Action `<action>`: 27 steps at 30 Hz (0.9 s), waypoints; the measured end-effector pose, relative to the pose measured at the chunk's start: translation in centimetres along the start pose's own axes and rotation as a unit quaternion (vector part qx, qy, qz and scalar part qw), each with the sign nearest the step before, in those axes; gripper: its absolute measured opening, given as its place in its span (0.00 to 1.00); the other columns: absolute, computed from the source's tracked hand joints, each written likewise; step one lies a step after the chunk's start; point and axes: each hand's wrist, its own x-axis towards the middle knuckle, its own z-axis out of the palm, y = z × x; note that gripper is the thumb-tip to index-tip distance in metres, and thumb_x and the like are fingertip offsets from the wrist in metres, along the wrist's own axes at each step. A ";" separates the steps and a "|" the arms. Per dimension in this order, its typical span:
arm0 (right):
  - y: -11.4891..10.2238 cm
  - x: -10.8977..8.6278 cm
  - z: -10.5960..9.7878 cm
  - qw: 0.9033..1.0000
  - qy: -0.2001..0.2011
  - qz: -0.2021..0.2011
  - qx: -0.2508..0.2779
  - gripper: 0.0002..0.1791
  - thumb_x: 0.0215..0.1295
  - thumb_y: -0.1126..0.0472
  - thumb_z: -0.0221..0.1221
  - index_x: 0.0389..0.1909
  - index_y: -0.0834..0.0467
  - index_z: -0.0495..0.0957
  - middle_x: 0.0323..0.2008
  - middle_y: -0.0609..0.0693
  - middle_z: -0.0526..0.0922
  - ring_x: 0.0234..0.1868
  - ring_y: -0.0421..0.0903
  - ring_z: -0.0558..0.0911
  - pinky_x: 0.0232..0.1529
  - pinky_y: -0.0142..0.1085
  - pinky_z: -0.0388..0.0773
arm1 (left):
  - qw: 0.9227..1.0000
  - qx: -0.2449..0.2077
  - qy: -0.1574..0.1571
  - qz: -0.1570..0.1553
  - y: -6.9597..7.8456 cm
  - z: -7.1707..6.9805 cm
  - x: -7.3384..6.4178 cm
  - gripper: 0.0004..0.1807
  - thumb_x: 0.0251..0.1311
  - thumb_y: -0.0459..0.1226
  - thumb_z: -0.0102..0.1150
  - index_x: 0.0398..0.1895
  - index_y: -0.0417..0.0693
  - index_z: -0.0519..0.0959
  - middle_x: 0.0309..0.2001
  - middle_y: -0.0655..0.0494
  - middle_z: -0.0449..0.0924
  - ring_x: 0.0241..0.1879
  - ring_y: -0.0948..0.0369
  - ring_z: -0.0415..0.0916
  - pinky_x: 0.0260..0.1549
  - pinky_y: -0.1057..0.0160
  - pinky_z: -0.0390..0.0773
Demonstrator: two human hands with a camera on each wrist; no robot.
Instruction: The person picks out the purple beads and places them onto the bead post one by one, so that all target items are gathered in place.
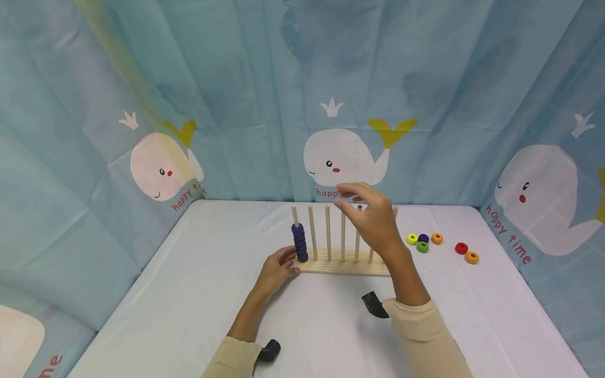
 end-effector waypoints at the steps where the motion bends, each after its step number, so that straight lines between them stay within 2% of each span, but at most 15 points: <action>1: 0.1 -0.1 -0.2 1.000 0.005 0.004 -0.001 0.18 0.66 0.67 0.71 0.57 0.59 0.87 0.52 0.51 0.90 0.51 0.46 0.86 0.55 0.25 0.82 | 1.000 0.000 0.000 0.001 0.0 0.0 0.0 0.34 0.58 0.22 0.67 0.71 0.38 0.75 0.69 0.37 0.77 0.72 0.43 0.74 0.73 0.52 0.76; 4: 0.3 -0.3 -0.9 1.000 0.019 0.021 -0.003 0.17 0.67 0.66 0.71 0.56 0.58 0.87 0.50 0.52 0.90 0.49 0.42 0.85 0.46 0.22 0.82 | 1.000 0.003 0.001 -0.002 0.0 0.0 0.0 0.35 0.58 0.22 0.67 0.71 0.38 0.75 0.69 0.37 0.77 0.71 0.44 0.74 0.73 0.53 0.76; 7: 0.6 -0.6 -1.6 0.999 0.029 0.039 -0.008 0.17 0.68 0.65 0.71 0.57 0.57 0.87 0.50 0.52 0.90 0.48 0.38 0.84 0.44 0.21 0.80 | 1.000 0.008 0.002 -0.004 0.0 0.0 0.1 0.35 0.58 0.22 0.67 0.72 0.38 0.75 0.69 0.37 0.77 0.71 0.44 0.74 0.72 0.54 0.76; 12: 1.3 -1.1 -2.6 0.998 0.042 0.052 -0.011 0.18 0.67 0.66 0.71 0.57 0.56 0.87 0.52 0.53 0.90 0.52 0.37 0.83 0.53 0.23 0.78 | 1.000 0.007 -0.001 -0.001 0.0 0.0 0.0 0.34 0.58 0.22 0.67 0.71 0.38 0.75 0.69 0.37 0.77 0.72 0.44 0.74 0.73 0.54 0.76; 17: 2.1 -1.6 -3.4 0.996 0.056 0.065 -0.017 0.18 0.68 0.65 0.71 0.58 0.56 0.87 0.54 0.54 0.89 0.52 0.34 0.81 0.50 0.26 0.76 | 1.000 0.006 0.002 0.004 -0.2 0.0 0.0 0.34 0.58 0.21 0.67 0.70 0.38 0.76 0.69 0.37 0.77 0.71 0.43 0.74 0.73 0.53 0.76; 21: 2.8 -2.1 -4.1 0.995 0.065 0.073 -0.019 0.18 0.69 0.66 0.70 0.59 0.57 0.86 0.55 0.56 0.89 0.52 0.33 0.81 0.51 0.24 0.76 | 1.000 0.002 0.004 0.004 -0.2 0.0 0.0 0.34 0.57 0.21 0.68 0.70 0.38 0.76 0.69 0.37 0.77 0.71 0.43 0.74 0.72 0.53 0.76; 27: 3.5 -3.1 -4.9 0.992 0.075 0.102 -0.021 0.17 0.73 0.62 0.67 0.60 0.57 0.86 0.56 0.56 0.89 0.52 0.30 0.81 0.60 0.19 0.76 | 1.000 -0.005 0.007 0.000 -0.2 0.1 0.1 0.35 0.57 0.21 0.68 0.71 0.39 0.76 0.69 0.37 0.77 0.71 0.43 0.74 0.72 0.52 0.77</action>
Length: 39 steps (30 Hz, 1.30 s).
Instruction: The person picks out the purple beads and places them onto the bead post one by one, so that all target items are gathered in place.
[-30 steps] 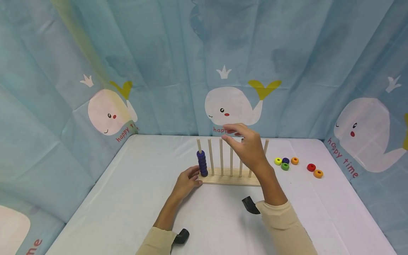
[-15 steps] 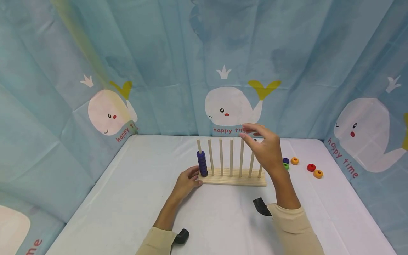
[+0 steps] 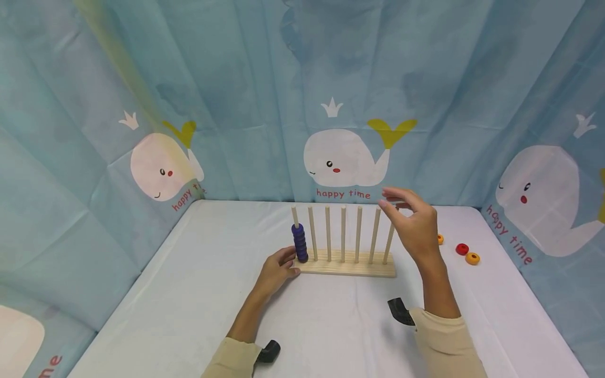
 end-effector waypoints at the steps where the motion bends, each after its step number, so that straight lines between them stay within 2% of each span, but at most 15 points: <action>1: 0.1 -0.1 -0.1 1.000 0.003 0.005 -0.002 0.17 0.73 0.61 0.67 0.60 0.57 0.86 0.56 0.56 0.89 0.51 0.29 0.81 0.61 0.19 0.76 | 1.000 0.000 0.000 0.001 0.0 0.0 0.0 0.35 0.57 0.21 0.68 0.71 0.38 0.76 0.69 0.37 0.77 0.71 0.43 0.74 0.72 0.51 0.77; 10: 1.8 -0.7 -1.3 0.999 0.022 0.043 -0.021 0.17 0.77 0.58 0.63 0.62 0.57 0.85 0.57 0.55 0.88 0.54 0.27 0.79 0.61 0.19 0.75 | 1.000 0.016 -0.006 -0.004 0.2 -0.1 0.2 0.34 0.58 0.22 0.67 0.71 0.40 0.76 0.69 0.40 0.78 0.71 0.46 0.75 0.71 0.57 0.77; 17: 2.7 -1.0 -1.9 0.998 0.024 0.060 -0.023 0.18 0.78 0.57 0.62 0.63 0.56 0.84 0.57 0.51 0.88 0.56 0.27 0.79 0.60 0.20 0.75 | 1.000 0.013 -0.007 -0.007 0.2 -0.1 0.1 0.34 0.58 0.22 0.68 0.71 0.41 0.77 0.69 0.39 0.78 0.72 0.45 0.74 0.72 0.55 0.76; 23: 3.3 -1.4 -2.6 0.994 0.031 0.092 -0.045 0.19 0.80 0.53 0.59 0.64 0.56 0.83 0.59 0.54 0.87 0.52 0.23 0.78 0.61 0.18 0.75 | 1.000 0.014 -0.007 -0.007 0.1 0.0 0.0 0.34 0.58 0.22 0.67 0.71 0.41 0.76 0.69 0.38 0.77 0.71 0.44 0.74 0.72 0.54 0.77; 31: 5.1 -1.4 -3.6 0.990 0.028 0.125 -0.053 0.21 0.80 0.51 0.59 0.66 0.54 0.82 0.59 0.49 0.88 0.53 0.25 0.78 0.52 0.14 0.76 | 1.000 0.023 -0.008 -0.007 0.0 -0.1 0.1 0.34 0.58 0.22 0.67 0.71 0.41 0.76 0.69 0.40 0.78 0.71 0.46 0.75 0.71 0.58 0.78; 36: 6.3 -1.5 -4.0 0.985 0.026 0.159 -0.066 0.24 0.80 0.46 0.57 0.67 0.54 0.81 0.61 0.52 0.87 0.55 0.25 0.77 0.62 0.20 0.77 | 1.000 0.024 -0.007 -0.008 0.0 -0.1 0.0 0.34 0.59 0.22 0.67 0.71 0.41 0.76 0.69 0.40 0.78 0.71 0.46 0.74 0.71 0.57 0.77; 39: 7.2 -1.7 -4.1 0.981 0.013 0.177 -0.076 0.26 0.81 0.45 0.55 0.69 0.56 0.80 0.62 0.54 0.86 0.56 0.27 0.78 0.63 0.22 0.78 | 1.000 0.025 -0.007 -0.005 0.0 -0.1 0.0 0.34 0.59 0.22 0.67 0.71 0.40 0.76 0.69 0.39 0.78 0.71 0.45 0.75 0.71 0.58 0.78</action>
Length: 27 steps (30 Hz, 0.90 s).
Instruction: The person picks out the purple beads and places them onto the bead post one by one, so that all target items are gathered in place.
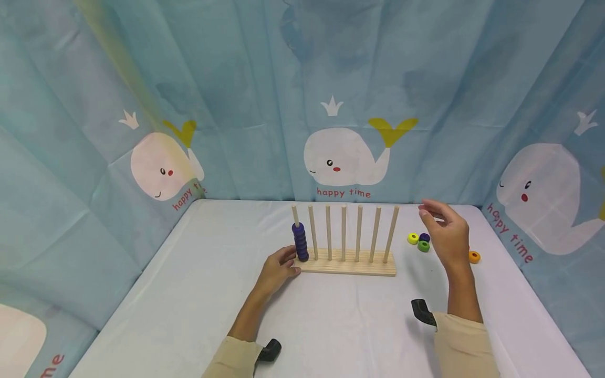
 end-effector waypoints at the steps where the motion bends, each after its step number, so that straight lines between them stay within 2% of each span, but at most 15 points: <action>1: 0.3 0.0 0.0 1.000 -0.005 0.004 -0.005 0.27 0.81 0.45 0.55 0.69 0.56 0.79 0.63 0.55 0.85 0.56 0.27 0.78 0.62 0.21 0.78 | 1.000 0.000 0.000 0.000 0.0 0.0 0.0 0.34 0.59 0.22 0.67 0.71 0.40 0.76 0.69 0.39 0.78 0.71 0.45 0.75 0.71 0.58 0.78; 7: 2.1 0.3 0.4 0.999 -0.027 0.017 -0.018 0.28 0.82 0.46 0.54 0.71 0.59 0.77 0.63 0.61 0.84 0.51 0.23 0.75 0.48 0.12 0.74 | 1.000 -0.008 0.000 0.004 0.0 0.0 0.1 0.34 0.59 0.22 0.67 0.71 0.40 0.76 0.70 0.39 0.77 0.72 0.45 0.74 0.72 0.55 0.77; 10: 2.8 0.4 0.6 0.999 -0.031 0.028 -0.019 0.28 0.82 0.46 0.53 0.71 0.59 0.77 0.63 0.62 0.83 0.51 0.24 0.74 0.44 0.09 0.74 | 1.000 -0.014 0.001 0.006 -0.1 0.0 0.1 0.34 0.58 0.21 0.67 0.71 0.39 0.76 0.70 0.38 0.77 0.72 0.44 0.74 0.72 0.53 0.77; 12: 3.3 0.4 0.6 0.999 -0.034 0.036 -0.022 0.28 0.82 0.45 0.52 0.72 0.59 0.76 0.64 0.63 0.83 0.53 0.30 0.77 0.43 0.09 0.75 | 1.000 -0.017 0.002 0.006 0.0 0.0 0.1 0.34 0.58 0.21 0.67 0.71 0.39 0.76 0.70 0.37 0.77 0.72 0.44 0.74 0.72 0.53 0.76; 14: 3.7 0.4 0.6 0.998 -0.039 0.046 -0.026 0.29 0.83 0.45 0.52 0.72 0.59 0.75 0.64 0.62 0.83 0.58 0.41 0.80 0.43 0.09 0.75 | 1.000 -0.016 0.003 0.003 0.0 0.0 0.1 0.34 0.58 0.21 0.67 0.71 0.39 0.76 0.70 0.38 0.77 0.72 0.44 0.74 0.72 0.54 0.76; 17: 4.3 0.4 0.6 0.996 -0.053 0.059 -0.030 0.29 0.84 0.46 0.50 0.74 0.59 0.73 0.66 0.62 0.82 0.64 0.55 0.80 0.43 0.09 0.76 | 1.000 -0.018 0.000 -0.002 0.1 0.0 0.0 0.34 0.59 0.22 0.67 0.72 0.39 0.75 0.69 0.38 0.77 0.72 0.45 0.74 0.72 0.55 0.76; 21: 4.9 0.4 0.6 0.993 -0.078 0.076 -0.034 0.30 0.84 0.46 0.49 0.76 0.60 0.71 0.68 0.63 0.80 0.66 0.59 0.79 0.45 0.12 0.79 | 1.000 -0.023 -0.003 -0.003 0.1 0.0 -0.1 0.35 0.59 0.22 0.67 0.72 0.38 0.74 0.69 0.37 0.77 0.72 0.44 0.74 0.73 0.55 0.76; 23: 5.2 0.4 0.6 0.992 -0.091 0.082 -0.039 0.30 0.84 0.47 0.48 0.76 0.61 0.70 0.68 0.63 0.79 0.67 0.59 0.79 0.51 0.19 0.84 | 1.000 -0.029 -0.001 -0.001 0.2 0.0 -0.2 0.35 0.59 0.22 0.67 0.72 0.37 0.74 0.69 0.36 0.77 0.72 0.44 0.74 0.73 0.53 0.76; 25: 5.4 0.5 0.6 0.990 -0.099 0.088 -0.043 0.30 0.85 0.48 0.46 0.77 0.61 0.69 0.69 0.63 0.78 0.69 0.61 0.77 0.62 0.33 0.85 | 1.000 -0.030 0.002 -0.001 0.3 0.1 -0.2 0.35 0.59 0.21 0.66 0.72 0.36 0.73 0.69 0.35 0.76 0.72 0.42 0.73 0.73 0.51 0.75; 27: 5.7 0.6 0.6 0.989 -0.106 0.093 -0.043 0.30 0.85 0.49 0.46 0.78 0.62 0.68 0.70 0.64 0.77 0.71 0.64 0.75 0.69 0.49 0.81 | 0.999 -0.034 0.003 0.001 0.3 0.1 -0.2 0.35 0.59 0.21 0.66 0.72 0.35 0.73 0.70 0.34 0.76 0.72 0.42 0.73 0.73 0.50 0.75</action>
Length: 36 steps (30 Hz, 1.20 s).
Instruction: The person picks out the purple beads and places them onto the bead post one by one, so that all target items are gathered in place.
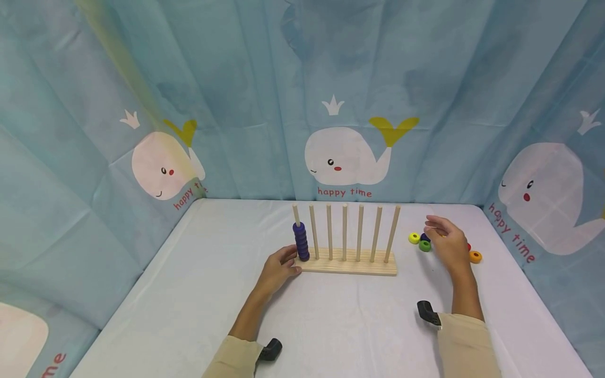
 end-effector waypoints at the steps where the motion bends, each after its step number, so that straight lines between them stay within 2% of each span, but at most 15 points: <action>1: 0.1 0.1 0.0 1.000 -0.004 0.004 0.001 0.30 0.85 0.49 0.45 0.78 0.62 0.67 0.71 0.64 0.76 0.72 0.65 0.74 0.70 0.57 0.78 | 1.000 0.001 0.000 0.000 0.0 0.0 0.0 0.35 0.59 0.21 0.66 0.72 0.35 0.73 0.70 0.34 0.76 0.72 0.41 0.73 0.73 0.49 0.75; 3: 0.4 0.2 0.0 1.000 -0.012 0.010 0.005 0.30 0.86 0.50 0.45 0.79 0.62 0.65 0.72 0.65 0.75 0.73 0.67 0.73 0.70 0.65 0.73 | 1.000 0.004 -0.001 -0.001 0.0 0.0 0.1 0.35 0.59 0.21 0.67 0.72 0.36 0.73 0.70 0.35 0.76 0.72 0.42 0.73 0.73 0.51 0.75; 13: 2.1 0.8 0.2 0.999 -0.045 0.009 -0.002 0.30 0.85 0.55 0.47 0.81 0.62 0.62 0.73 0.67 0.72 0.74 0.69 0.70 0.69 0.67 0.74 | 1.000 0.020 -0.008 -0.009 -0.1 -0.3 0.0 0.35 0.60 0.23 0.68 0.73 0.41 0.75 0.70 0.40 0.77 0.72 0.47 0.74 0.70 0.60 0.78; 21: 3.0 1.2 0.3 0.995 -0.091 0.035 0.007 0.32 0.85 0.54 0.46 0.83 0.61 0.57 0.78 0.69 0.63 0.78 0.73 0.62 0.73 0.72 0.65 | 1.000 0.024 -0.008 -0.008 -0.1 -0.2 0.0 0.35 0.60 0.23 0.68 0.73 0.41 0.74 0.70 0.41 0.77 0.72 0.47 0.74 0.70 0.62 0.78; 25: 3.2 1.2 0.4 0.995 -0.094 0.040 -0.007 0.31 0.85 0.55 0.45 0.82 0.61 0.58 0.77 0.69 0.65 0.76 0.71 0.66 0.72 0.68 0.71 | 1.000 0.029 -0.007 -0.005 -0.2 -0.2 0.1 0.34 0.60 0.23 0.68 0.72 0.40 0.75 0.70 0.40 0.77 0.71 0.47 0.74 0.70 0.62 0.78; 28: 3.3 1.2 0.5 0.996 -0.081 0.037 -0.026 0.29 0.84 0.58 0.43 0.81 0.62 0.61 0.74 0.69 0.70 0.71 0.69 0.73 0.64 0.57 0.83 | 1.000 0.029 -0.007 -0.004 -0.3 -0.2 0.1 0.34 0.60 0.23 0.68 0.72 0.40 0.75 0.69 0.41 0.77 0.71 0.47 0.75 0.70 0.62 0.78; 31: 3.5 1.3 0.6 0.996 -0.076 0.033 -0.031 0.29 0.82 0.63 0.41 0.80 0.62 0.64 0.73 0.69 0.71 0.68 0.68 0.75 0.57 0.49 0.86 | 1.000 0.028 -0.007 -0.007 -0.2 -0.2 0.1 0.35 0.60 0.23 0.68 0.73 0.41 0.74 0.70 0.41 0.77 0.71 0.48 0.75 0.70 0.62 0.78; 33: 3.6 1.3 0.5 0.996 -0.080 0.033 -0.032 0.29 0.80 0.67 0.40 0.79 0.61 0.65 0.74 0.68 0.71 0.70 0.68 0.74 0.59 0.51 0.86 | 1.000 0.025 -0.007 -0.010 -0.2 -0.2 0.1 0.35 0.60 0.24 0.68 0.73 0.41 0.74 0.70 0.42 0.77 0.72 0.48 0.75 0.70 0.62 0.78; 36: 3.8 1.3 0.5 0.995 -0.090 0.033 -0.026 0.31 0.76 0.71 0.41 0.79 0.62 0.65 0.75 0.68 0.69 0.73 0.71 0.69 0.67 0.64 0.78 | 1.000 0.020 -0.009 -0.008 -0.2 -0.2 0.1 0.35 0.60 0.23 0.67 0.73 0.41 0.74 0.70 0.41 0.77 0.72 0.48 0.74 0.70 0.62 0.78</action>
